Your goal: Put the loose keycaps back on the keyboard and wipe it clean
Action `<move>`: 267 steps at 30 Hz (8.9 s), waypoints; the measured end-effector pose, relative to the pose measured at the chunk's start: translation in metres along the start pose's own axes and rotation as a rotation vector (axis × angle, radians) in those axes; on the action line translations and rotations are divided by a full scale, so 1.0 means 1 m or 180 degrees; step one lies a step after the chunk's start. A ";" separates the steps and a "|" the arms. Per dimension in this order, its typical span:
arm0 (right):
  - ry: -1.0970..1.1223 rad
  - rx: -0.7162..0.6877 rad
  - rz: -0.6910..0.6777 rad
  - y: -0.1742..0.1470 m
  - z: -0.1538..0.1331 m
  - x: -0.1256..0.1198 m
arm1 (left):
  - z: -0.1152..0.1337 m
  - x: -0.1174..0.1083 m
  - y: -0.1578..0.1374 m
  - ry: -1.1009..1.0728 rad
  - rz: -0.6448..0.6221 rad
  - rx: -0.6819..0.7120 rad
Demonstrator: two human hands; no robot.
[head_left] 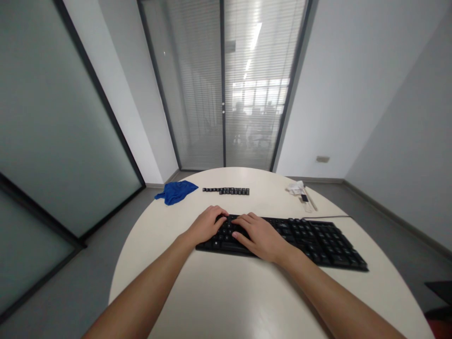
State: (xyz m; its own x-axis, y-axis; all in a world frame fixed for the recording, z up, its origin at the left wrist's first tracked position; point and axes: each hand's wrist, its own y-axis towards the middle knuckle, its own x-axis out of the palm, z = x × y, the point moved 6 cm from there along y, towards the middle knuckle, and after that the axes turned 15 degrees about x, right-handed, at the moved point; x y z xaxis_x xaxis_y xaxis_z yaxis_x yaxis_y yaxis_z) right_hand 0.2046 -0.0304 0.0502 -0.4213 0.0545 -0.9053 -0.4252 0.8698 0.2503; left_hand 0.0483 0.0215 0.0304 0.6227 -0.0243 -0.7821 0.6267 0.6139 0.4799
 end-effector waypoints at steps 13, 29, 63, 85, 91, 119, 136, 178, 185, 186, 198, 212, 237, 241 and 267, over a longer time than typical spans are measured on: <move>-0.0023 -0.0049 -0.0011 -0.001 -0.002 -0.001 | 0.001 -0.002 -0.001 0.0008 0.0001 0.0000; -0.0034 -0.0049 -0.0025 -0.001 0.000 0.000 | 0.001 -0.004 -0.001 -0.0054 0.0041 0.0110; -0.0359 -0.0008 -0.0028 -0.002 -0.009 0.001 | -0.011 0.001 -0.001 0.0204 0.0344 -0.0289; -0.0408 0.0201 -0.0042 -0.005 -0.013 0.004 | -0.010 0.005 0.000 0.0534 -0.0101 -0.0651; -0.0395 0.0177 -0.0047 -0.006 -0.011 0.007 | -0.009 0.004 -0.002 0.0575 -0.0026 -0.0612; -0.0405 0.0207 -0.0323 -0.009 0.016 -0.012 | -0.061 -0.010 0.016 0.0627 0.0150 -0.1236; -0.0396 0.0288 -0.0308 -0.010 0.014 -0.014 | -0.099 0.001 0.061 0.1402 -0.0479 -0.1402; -0.0302 0.0273 0.0151 0.000 0.018 0.001 | 0.003 0.002 0.003 0.0323 0.0145 -0.0262; -0.0289 0.0180 0.0072 0.000 0.016 0.002 | 0.008 0.002 0.004 0.0424 0.0027 -0.0243; -0.0282 0.0153 0.0050 -0.001 0.015 0.002 | 0.009 0.002 0.005 0.0456 0.0011 -0.0226; -0.0230 0.0069 0.0025 -0.001 0.015 0.002 | 0.011 0.003 0.004 0.0284 0.0171 0.0027; -0.0259 0.0048 0.0029 -0.002 0.014 0.001 | 0.012 0.006 0.007 0.0291 -0.0051 -0.0019; -0.0255 0.0029 0.0020 0.000 0.011 -0.001 | -0.012 0.006 0.010 0.0815 0.0019 -0.0900; -0.0345 0.0030 -0.0010 0.000 0.010 -0.002 | -0.014 0.006 0.013 0.0753 -0.0130 -0.0989; -0.0267 0.0036 0.0029 -0.001 0.010 -0.001 | -0.004 0.009 0.010 0.1135 -0.0220 -0.0700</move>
State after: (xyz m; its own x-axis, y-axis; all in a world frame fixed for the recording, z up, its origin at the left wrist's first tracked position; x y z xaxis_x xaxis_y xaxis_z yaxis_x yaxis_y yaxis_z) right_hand 0.2132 -0.0266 0.0470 -0.3561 0.1029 -0.9287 -0.4125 0.8745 0.2551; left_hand 0.0581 0.0301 0.0268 0.3575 0.1795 -0.9165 0.5223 0.7751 0.3556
